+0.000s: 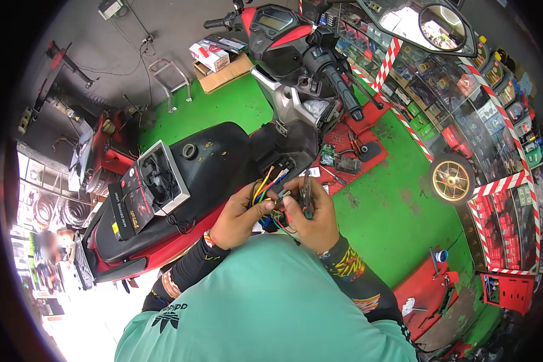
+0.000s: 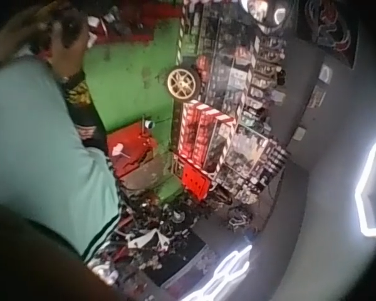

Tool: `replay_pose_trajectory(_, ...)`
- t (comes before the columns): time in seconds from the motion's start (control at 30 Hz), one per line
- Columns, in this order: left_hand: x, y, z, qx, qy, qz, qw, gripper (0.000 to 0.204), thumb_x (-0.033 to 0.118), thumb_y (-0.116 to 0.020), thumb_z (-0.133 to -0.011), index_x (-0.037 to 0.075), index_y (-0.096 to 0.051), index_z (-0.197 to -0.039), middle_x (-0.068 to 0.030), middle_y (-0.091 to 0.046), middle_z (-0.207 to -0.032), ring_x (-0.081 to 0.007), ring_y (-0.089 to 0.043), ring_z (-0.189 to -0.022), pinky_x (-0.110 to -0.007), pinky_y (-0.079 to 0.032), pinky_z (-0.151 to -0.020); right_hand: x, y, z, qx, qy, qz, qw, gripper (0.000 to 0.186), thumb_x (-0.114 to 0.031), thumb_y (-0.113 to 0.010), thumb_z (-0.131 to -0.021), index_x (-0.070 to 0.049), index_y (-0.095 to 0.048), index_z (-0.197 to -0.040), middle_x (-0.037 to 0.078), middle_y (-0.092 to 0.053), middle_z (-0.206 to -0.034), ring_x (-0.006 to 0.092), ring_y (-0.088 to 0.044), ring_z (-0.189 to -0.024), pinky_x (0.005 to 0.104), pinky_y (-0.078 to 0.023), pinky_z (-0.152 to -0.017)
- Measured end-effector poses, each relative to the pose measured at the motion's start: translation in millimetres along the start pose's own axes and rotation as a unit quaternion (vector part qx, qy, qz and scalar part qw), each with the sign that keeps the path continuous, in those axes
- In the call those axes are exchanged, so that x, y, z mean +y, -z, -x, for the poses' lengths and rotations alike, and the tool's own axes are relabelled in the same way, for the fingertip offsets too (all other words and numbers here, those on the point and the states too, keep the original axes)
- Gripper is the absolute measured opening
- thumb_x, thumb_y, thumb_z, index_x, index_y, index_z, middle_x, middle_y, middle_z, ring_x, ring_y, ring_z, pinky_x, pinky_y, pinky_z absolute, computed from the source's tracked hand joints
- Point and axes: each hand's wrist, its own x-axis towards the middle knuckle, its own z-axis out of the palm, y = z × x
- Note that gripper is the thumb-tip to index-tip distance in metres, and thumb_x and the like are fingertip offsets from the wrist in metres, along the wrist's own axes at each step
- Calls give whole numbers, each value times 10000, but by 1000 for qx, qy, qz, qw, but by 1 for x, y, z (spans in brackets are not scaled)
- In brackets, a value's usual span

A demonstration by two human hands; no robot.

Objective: The person is repairing or modifying motorcycle wiring by stripping wire insulation and connecting wires together.

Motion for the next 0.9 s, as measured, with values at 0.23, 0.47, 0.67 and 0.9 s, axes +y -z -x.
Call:
replay_pose_trajectory(0.23, 3, -2, -2, -23, 44, -4, 999, 285, 148, -687, -982, -17, -611, -1201, -36, -663, -1042, -96, -605, -954, -280, -505, -867, -2, 7, -13, -25, 32, 19, 999, 232, -44, -634, -948, 7, -562, -1163, 38, -606, -1021, 107, -589, -953, 289, -491, -878)
replay_pose_trajectory(0.47, 2, -3, -3, -16, 60, 4, 998, 296, 108, -715, -955, -34, -629, -1199, -49, -676, -1079, -100, -616, -987, -283, -511, -895, 6, 10, -14, -29, -73, -106, 991, 264, -60, -658, -947, -7, -539, -1176, 51, -613, -1039, 121, -599, -964, 294, -520, -871)
replay_pose_trajectory(0.67, 5, -5, -3, -1, 53, -9, 999, 326, 87, -772, -903, -33, -641, -1177, -33, -663, -1044, -92, -608, -921, -275, -513, -849, 11, 14, -12, -33, -53, -112, 992, 274, -84, -688, -942, -31, -532, -1160, 39, -613, -1040, 111, -592, -943, 280, -507, -838)
replay_pose_trajectory(0.9, 7, -9, 2, -26, 61, -44, 997, 415, 86, -822, -848, 1, -627, -1204, 17, -610, -960, -45, -548, -839, -229, -485, -740, 9, 8, -7, -9, -41, -113, 993, 299, -104, -717, -938, -39, -536, -1167, 23, -609, -1022, 101, -584, -917, 271, -498, -812)
